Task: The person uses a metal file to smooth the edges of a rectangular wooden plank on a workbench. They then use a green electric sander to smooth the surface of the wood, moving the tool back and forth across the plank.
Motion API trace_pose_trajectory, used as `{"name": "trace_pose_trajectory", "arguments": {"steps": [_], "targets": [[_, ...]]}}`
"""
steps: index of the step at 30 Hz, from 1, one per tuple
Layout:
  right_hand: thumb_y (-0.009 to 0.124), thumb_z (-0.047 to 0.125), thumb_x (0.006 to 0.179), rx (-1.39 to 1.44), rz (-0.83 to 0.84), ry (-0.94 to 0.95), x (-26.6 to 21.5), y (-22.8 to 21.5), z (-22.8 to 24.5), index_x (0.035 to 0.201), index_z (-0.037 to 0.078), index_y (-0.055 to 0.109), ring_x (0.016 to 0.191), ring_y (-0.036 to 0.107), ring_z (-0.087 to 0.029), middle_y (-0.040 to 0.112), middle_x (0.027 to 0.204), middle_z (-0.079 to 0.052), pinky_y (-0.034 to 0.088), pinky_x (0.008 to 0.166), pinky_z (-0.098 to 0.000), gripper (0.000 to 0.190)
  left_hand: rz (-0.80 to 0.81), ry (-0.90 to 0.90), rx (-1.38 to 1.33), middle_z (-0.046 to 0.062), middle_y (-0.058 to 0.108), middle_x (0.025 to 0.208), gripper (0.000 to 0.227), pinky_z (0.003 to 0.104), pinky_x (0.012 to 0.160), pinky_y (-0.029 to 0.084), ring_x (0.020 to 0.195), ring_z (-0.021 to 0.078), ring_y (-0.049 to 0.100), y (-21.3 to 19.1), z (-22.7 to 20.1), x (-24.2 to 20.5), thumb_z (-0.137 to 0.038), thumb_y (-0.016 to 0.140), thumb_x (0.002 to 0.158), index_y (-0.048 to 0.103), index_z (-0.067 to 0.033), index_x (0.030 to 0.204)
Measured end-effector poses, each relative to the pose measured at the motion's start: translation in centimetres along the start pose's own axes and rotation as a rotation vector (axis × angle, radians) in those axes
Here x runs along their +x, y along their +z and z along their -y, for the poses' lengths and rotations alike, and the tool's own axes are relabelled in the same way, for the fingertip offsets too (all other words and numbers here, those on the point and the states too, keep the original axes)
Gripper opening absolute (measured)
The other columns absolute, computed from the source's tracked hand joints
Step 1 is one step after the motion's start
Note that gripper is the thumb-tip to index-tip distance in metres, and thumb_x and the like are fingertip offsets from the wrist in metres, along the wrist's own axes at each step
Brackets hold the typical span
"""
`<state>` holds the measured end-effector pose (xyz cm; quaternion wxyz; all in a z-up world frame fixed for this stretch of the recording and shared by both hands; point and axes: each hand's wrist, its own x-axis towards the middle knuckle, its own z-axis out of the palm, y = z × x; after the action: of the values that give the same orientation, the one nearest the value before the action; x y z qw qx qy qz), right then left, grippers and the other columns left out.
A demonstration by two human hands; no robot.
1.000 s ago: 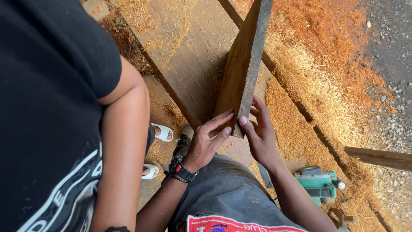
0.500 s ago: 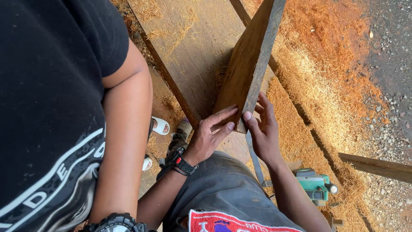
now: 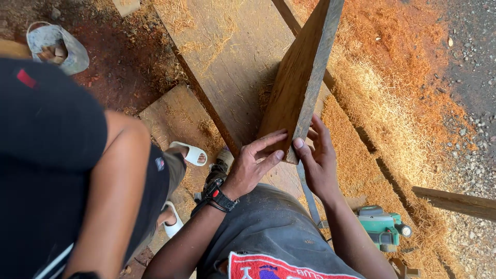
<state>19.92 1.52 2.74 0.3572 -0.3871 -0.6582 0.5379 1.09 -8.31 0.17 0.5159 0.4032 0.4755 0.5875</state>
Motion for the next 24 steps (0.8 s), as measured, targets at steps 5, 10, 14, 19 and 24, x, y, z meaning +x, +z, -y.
{"name": "trace_pose_trajectory", "arguments": {"steps": [5,10,14,19,24], "targets": [[0.076,0.021,0.122,0.006,-0.023,0.015,-0.4,-0.4,0.0,0.191,0.006,0.037,0.163,0.06,-0.054,0.052,0.179,-0.03,0.06,0.123,-0.0698,0.081,0.012,-0.011,-0.007,0.021,0.072,0.175,0.053,0.05,0.124,0.064,0.165,0.0374,0.064,0.0,-0.1,0.4,-0.04,0.083,0.121,0.079,-0.014,0.167],[0.076,0.019,0.12,0.007,-0.053,0.045,-0.9,-1.4,-0.4,0.191,0.009,0.042,0.161,0.063,-0.051,0.056,0.178,-0.028,0.06,0.124,-0.0725,0.079,0.024,-0.03,-0.018,0.021,0.073,0.174,0.053,0.048,0.122,0.066,0.164,0.0363,0.065,0.4,0.2,0.6,-0.042,0.085,0.119,0.08,-0.0139,0.164],[0.072,0.027,0.122,0.007,-0.071,0.103,-1.7,-2.1,0.2,0.191,0.01,0.043,0.163,0.059,-0.061,0.056,0.178,-0.034,0.052,0.125,-0.0837,0.076,0.061,-0.077,-0.025,0.023,0.073,0.172,0.055,0.051,0.124,0.065,0.16,0.0382,0.068,0.5,1.9,0.7,-0.043,0.085,0.12,0.08,-0.0118,0.164],[0.065,0.028,0.123,-0.017,-0.102,0.161,-2.8,-3.4,1.1,0.192,0.009,0.041,0.165,0.048,-0.075,0.051,0.179,-0.045,0.043,0.126,-0.0956,0.075,0.105,-0.213,-0.028,0.026,0.075,0.167,0.06,0.055,0.12,0.069,0.15,0.0389,0.075,-0.5,6.0,0.8,-0.045,0.084,0.12,0.075,-0.0111,0.17],[0.083,0.029,0.113,-0.218,-0.167,0.27,-3.7,-5.1,1.2,0.192,0.005,0.038,0.164,0.051,-0.07,0.051,0.183,-0.041,0.043,0.128,-0.0896,0.094,0.086,-0.303,0.128,0.031,0.078,0.162,0.058,0.063,0.124,0.065,0.157,0.0483,0.07,-3.2,9.5,2.1,-0.041,0.08,0.122,0.075,-0.0052,0.168]]}}
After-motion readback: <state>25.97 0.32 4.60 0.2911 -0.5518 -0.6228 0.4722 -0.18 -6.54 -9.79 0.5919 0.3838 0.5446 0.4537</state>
